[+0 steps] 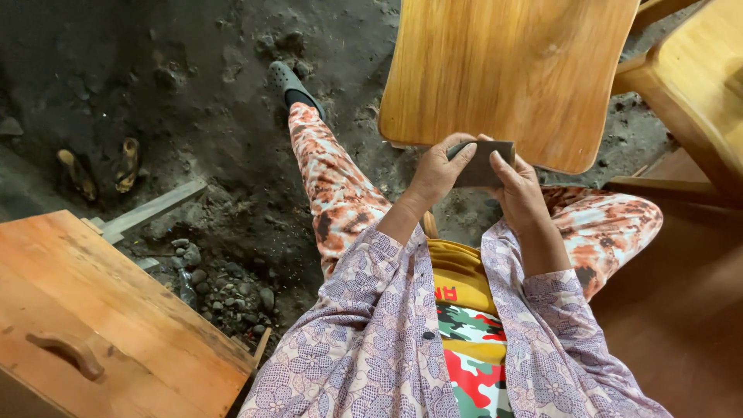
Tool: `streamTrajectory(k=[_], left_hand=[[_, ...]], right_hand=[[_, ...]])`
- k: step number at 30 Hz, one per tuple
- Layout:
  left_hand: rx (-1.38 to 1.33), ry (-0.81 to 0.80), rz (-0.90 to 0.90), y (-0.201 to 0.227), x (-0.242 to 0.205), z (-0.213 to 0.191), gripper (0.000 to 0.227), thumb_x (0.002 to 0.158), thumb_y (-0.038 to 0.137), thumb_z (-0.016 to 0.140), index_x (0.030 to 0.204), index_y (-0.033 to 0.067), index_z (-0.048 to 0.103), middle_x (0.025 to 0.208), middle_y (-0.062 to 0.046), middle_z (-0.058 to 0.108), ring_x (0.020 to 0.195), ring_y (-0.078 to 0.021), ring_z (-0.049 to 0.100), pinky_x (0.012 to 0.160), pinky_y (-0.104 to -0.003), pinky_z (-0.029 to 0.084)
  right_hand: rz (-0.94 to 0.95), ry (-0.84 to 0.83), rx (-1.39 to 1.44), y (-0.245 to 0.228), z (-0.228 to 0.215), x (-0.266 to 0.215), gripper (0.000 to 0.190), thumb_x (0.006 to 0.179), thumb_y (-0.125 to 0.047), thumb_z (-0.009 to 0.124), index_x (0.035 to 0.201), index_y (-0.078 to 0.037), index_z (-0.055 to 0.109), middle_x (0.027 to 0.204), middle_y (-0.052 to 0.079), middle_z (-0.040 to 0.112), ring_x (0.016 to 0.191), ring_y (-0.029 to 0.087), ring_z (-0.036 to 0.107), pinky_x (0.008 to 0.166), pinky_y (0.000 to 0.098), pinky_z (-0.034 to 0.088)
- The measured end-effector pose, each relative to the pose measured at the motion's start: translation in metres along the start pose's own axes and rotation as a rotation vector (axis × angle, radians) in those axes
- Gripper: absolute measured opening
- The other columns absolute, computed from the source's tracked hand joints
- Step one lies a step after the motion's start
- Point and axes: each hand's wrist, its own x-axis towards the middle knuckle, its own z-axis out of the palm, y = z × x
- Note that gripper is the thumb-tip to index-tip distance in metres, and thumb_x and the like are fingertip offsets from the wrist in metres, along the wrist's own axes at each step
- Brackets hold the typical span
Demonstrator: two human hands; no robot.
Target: The person sits on the ground and sands the seat of a wooden chair using a sanding block. They then lift the chair and sand the backrest and legs.
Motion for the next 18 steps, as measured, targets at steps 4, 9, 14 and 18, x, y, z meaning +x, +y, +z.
streamTrajectory(k=[4,9,14,18], left_hand=[[0.444,0.112,0.276,0.039,-0.009,-0.03,0.036,0.099,0.043,0.064,0.132,0.0306,0.062,0.117,-0.009,0.069,0.119,-0.0333,0.066,0.102,-0.051,0.052],[1.179,-0.111,0.074,0.038,0.02,-0.055,0.094,0.079,0.025,0.071,0.163,0.0235,0.028,0.169,-0.019,0.017,0.156,-0.0452,0.018,0.123,-0.068,0.018],[1.305,-0.206,0.059,0.04,0.033,-0.067,0.111,0.073,0.018,0.08,0.166,0.023,0.02,0.171,-0.018,0.004,0.156,-0.0467,0.006,0.125,-0.066,0.015],[1.378,-0.193,0.059,0.028,0.051,-0.065,0.122,0.074,0.015,0.084,0.168,0.0287,0.008,0.173,-0.014,-0.003,0.157,-0.0454,-0.002,0.125,-0.068,0.009]], right_hand=[[-0.438,-0.027,-0.497,0.004,-0.036,0.023,0.027,0.108,-0.019,0.06,0.13,-0.006,0.067,0.126,0.014,0.066,0.121,0.018,0.053,0.109,0.0494,0.044],[-1.01,0.099,-1.317,0.019,-0.097,0.054,0.05,0.086,0.008,0.072,0.133,-0.008,0.074,0.129,0.019,0.069,0.117,0.042,0.065,0.098,0.0467,0.053],[-1.005,0.044,-1.548,0.045,-0.094,0.038,0.063,0.071,0.003,0.069,0.132,-0.011,0.073,0.133,0.02,0.064,0.122,0.045,0.059,0.097,0.054,0.049],[-0.885,0.136,-1.691,0.064,-0.098,0.042,0.072,0.075,-0.006,0.069,0.146,-0.01,0.063,0.146,0.023,0.058,0.133,0.045,0.052,0.106,0.0536,0.042]])
